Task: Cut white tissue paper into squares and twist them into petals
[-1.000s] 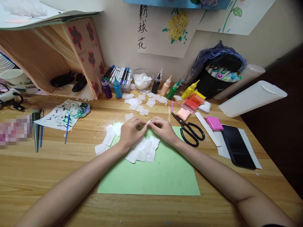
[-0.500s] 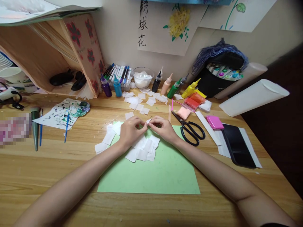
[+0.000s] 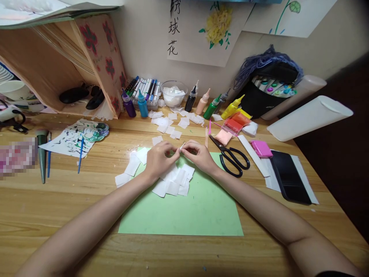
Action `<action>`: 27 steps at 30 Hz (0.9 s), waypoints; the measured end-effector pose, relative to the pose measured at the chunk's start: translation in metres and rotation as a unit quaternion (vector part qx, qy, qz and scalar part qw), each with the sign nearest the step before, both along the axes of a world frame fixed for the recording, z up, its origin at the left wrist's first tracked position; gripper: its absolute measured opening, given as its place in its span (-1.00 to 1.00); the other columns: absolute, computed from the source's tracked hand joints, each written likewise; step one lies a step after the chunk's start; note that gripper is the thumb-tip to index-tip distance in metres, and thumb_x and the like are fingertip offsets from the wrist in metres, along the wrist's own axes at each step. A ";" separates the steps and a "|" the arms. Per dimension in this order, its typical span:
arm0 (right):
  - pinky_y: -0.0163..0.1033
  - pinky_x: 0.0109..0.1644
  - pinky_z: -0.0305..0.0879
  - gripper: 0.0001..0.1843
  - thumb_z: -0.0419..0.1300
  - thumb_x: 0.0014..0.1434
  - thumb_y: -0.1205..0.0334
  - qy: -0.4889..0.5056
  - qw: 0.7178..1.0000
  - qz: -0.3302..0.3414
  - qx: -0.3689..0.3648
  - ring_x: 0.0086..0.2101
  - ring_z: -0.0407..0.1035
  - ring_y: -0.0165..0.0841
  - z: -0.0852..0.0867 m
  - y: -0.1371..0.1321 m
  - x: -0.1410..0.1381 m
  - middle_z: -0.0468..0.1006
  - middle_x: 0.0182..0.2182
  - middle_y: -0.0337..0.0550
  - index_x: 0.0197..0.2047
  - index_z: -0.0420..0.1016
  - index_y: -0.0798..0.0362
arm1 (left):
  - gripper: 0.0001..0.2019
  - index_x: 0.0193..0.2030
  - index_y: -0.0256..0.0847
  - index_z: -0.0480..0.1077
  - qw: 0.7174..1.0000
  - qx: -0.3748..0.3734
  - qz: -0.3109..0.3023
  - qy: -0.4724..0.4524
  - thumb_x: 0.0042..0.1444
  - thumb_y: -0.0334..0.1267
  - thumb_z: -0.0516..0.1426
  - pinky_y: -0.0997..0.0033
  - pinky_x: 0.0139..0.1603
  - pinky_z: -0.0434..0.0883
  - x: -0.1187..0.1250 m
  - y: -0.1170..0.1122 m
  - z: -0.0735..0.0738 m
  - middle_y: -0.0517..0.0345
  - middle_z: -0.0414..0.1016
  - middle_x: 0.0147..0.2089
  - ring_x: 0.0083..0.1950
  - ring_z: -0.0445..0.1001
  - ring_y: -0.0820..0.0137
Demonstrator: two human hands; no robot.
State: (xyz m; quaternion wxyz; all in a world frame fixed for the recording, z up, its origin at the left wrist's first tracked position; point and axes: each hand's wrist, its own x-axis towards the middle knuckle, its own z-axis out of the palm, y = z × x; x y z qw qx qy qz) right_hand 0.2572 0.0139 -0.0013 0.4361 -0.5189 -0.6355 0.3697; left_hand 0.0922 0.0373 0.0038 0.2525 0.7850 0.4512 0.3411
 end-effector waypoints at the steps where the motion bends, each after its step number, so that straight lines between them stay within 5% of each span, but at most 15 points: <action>1: -0.26 -0.31 0.22 -0.88 0.18 0.11 0.25 -0.001 1.000 -0.001 0.002 -0.37 0.33 -0.38 0.000 0.000 0.000 0.43 -0.41 -0.18 -0.40 0.51 0.07 | -0.81 -0.45 -0.20 0.47 1.000 0.002 -0.004 0.003 0.08 -0.16 0.14 0.47 -0.40 0.31 0.000 0.000 0.000 0.15 0.47 -0.42 -0.40 0.38 0.46; 19: -0.26 -0.30 0.21 -0.88 0.18 0.09 0.29 -0.016 1.000 0.004 0.014 -0.38 0.32 -0.38 0.001 -0.002 0.000 0.44 -0.44 -0.19 -0.46 0.48 0.08 | -0.89 -0.39 -0.17 0.49 0.999 0.040 -0.009 -0.006 0.07 -0.24 0.15 0.46 -0.39 0.30 -0.001 -0.001 0.000 0.17 0.50 -0.39 -0.42 0.37 0.48; 27: -0.26 -0.33 0.21 -0.87 0.17 0.10 0.28 -0.035 0.999 0.011 0.014 -0.39 0.32 -0.38 0.002 -0.002 -0.001 0.44 -0.42 -0.17 -0.44 0.51 0.07 | -0.91 -0.45 -0.17 0.46 0.996 0.082 -0.006 0.022 0.03 -0.28 0.15 0.45 -0.41 0.26 -0.001 -0.001 -0.001 0.21 0.43 -0.53 -0.46 0.35 0.46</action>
